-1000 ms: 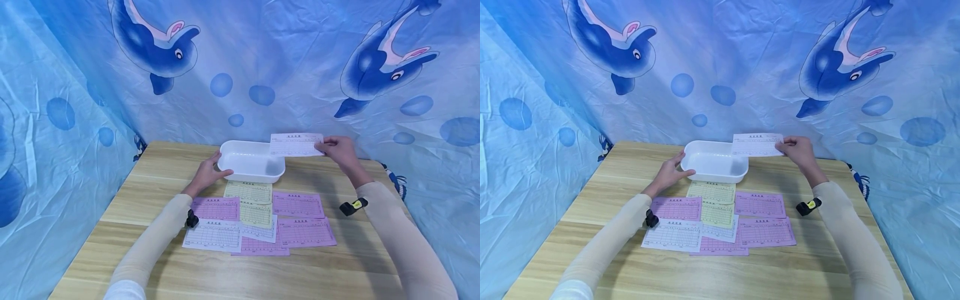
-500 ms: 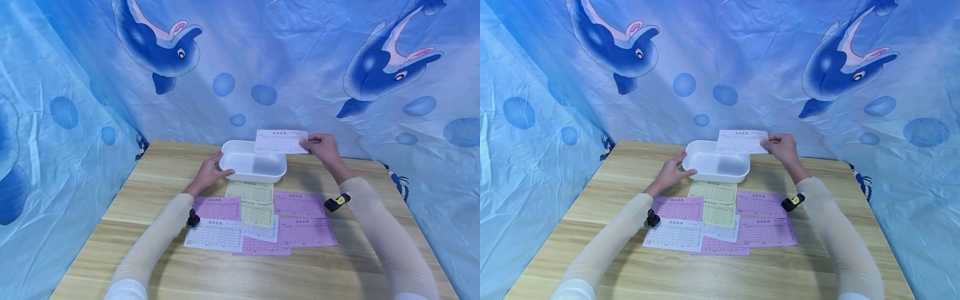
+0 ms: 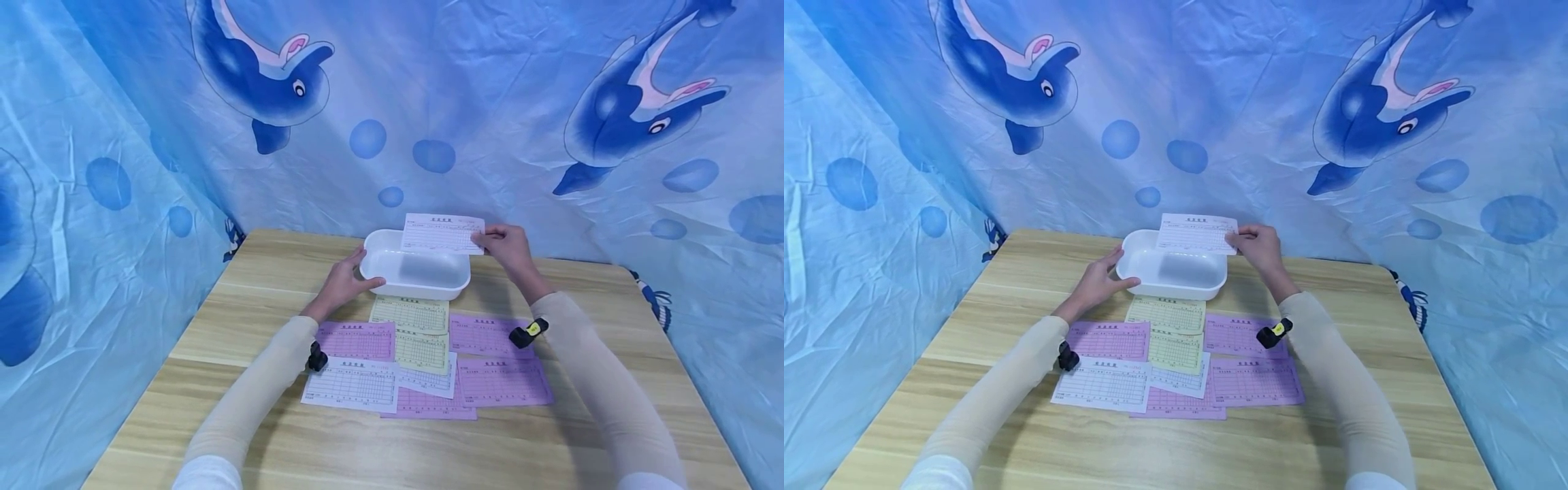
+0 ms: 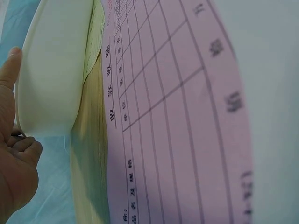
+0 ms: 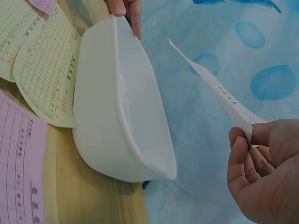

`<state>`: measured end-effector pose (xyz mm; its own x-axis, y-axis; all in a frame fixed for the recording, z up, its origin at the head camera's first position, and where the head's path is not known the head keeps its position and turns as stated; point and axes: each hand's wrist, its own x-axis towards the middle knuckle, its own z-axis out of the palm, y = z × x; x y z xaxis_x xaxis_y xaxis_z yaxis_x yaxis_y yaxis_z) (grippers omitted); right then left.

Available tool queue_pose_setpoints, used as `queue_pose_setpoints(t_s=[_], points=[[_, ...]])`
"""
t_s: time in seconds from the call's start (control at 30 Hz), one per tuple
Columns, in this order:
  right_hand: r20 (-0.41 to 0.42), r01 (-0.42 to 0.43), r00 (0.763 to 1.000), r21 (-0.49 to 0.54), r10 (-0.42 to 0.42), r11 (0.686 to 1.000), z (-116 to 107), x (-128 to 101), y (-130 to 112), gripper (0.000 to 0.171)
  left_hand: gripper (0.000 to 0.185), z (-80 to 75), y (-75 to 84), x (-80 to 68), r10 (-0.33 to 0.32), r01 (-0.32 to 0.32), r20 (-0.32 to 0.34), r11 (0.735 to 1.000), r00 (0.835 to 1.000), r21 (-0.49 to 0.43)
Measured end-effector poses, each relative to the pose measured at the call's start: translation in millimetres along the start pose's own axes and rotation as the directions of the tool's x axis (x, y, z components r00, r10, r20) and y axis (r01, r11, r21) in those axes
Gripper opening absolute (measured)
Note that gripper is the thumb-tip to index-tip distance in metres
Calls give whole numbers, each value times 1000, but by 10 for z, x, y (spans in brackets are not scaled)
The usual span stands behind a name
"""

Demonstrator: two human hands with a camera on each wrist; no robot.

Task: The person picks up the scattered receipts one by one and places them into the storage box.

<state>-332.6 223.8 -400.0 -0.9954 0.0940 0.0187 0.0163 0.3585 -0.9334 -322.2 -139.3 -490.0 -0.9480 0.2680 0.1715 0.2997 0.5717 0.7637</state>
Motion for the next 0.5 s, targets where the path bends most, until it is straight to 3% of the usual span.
queue_pose_setpoints(t_s=[0.5], points=[[52, -51, 997, 0, 51, 999, 451, 4, 16, 36, 106, 18, -37, 3, 29, -30, -17, 999, 999, -25]])
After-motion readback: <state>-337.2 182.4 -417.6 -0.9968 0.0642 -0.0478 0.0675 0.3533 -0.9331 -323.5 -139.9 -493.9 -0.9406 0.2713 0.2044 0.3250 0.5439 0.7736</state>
